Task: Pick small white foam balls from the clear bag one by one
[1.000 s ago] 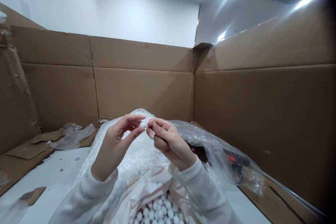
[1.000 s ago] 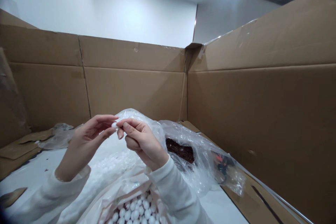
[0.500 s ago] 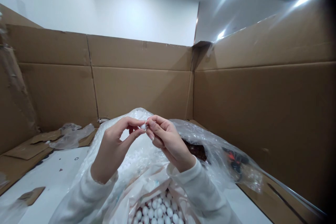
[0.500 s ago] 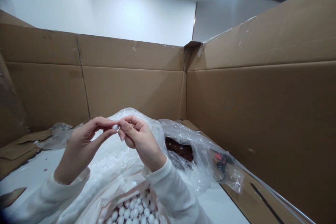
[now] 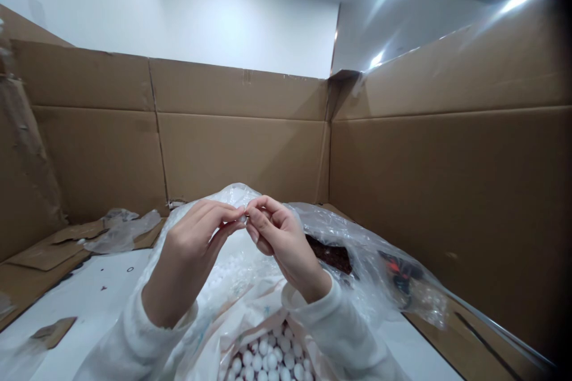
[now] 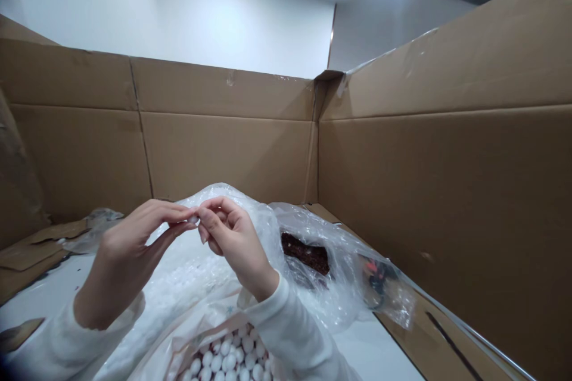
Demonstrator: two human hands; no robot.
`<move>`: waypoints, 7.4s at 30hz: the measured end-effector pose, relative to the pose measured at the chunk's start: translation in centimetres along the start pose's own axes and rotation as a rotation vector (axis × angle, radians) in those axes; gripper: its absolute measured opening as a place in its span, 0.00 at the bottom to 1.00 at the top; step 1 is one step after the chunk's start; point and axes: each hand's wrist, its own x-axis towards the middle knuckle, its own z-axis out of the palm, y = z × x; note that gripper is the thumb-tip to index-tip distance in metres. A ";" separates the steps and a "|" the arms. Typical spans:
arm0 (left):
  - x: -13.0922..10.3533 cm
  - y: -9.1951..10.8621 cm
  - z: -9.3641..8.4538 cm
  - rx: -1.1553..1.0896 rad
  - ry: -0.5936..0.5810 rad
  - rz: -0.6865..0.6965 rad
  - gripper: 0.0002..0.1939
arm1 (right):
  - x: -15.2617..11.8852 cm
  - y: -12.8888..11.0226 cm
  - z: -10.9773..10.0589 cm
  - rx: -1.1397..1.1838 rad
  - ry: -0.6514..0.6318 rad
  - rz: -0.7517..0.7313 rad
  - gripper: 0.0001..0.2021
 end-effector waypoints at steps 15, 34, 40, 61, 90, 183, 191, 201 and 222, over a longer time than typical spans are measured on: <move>0.0 0.1 -0.8 -0.101 -0.075 -0.070 0.03 | -0.4 0.2 0.5 0.068 -0.069 0.040 0.09; 0.3 1.0 -0.5 -0.066 -0.069 -0.167 0.04 | -0.6 -0.4 0.8 0.170 0.042 0.116 0.09; 0.5 1.8 -0.5 -0.154 -0.328 -0.178 0.08 | 0.7 0.8 -1.5 0.649 0.255 0.300 0.06; -6.9 -8.5 6.9 0.231 -1.179 -0.605 0.16 | 2.1 0.7 -4.1 0.883 0.494 0.311 0.14; -0.4 -1.6 2.5 -0.294 -0.217 -0.531 0.09 | 0.9 0.9 -2.1 0.687 0.126 0.288 0.06; 0.1 2.6 -0.1 -0.205 -0.212 -0.260 0.03 | 0.7 -0.4 -2.3 0.628 0.261 0.211 0.07; 0.0 1.4 1.1 -0.150 -0.628 -0.207 0.14 | 1.9 1.1 -4.9 0.838 0.503 0.308 0.08; -7.3 -8.9 7.9 0.145 -1.120 -0.564 0.18 | 2.0 2.0 -5.0 0.846 0.611 0.277 0.16; -1.3 -2.0 4.2 -0.024 -0.393 -0.342 0.05 | 1.9 2.4 -3.1 0.801 0.548 0.284 0.06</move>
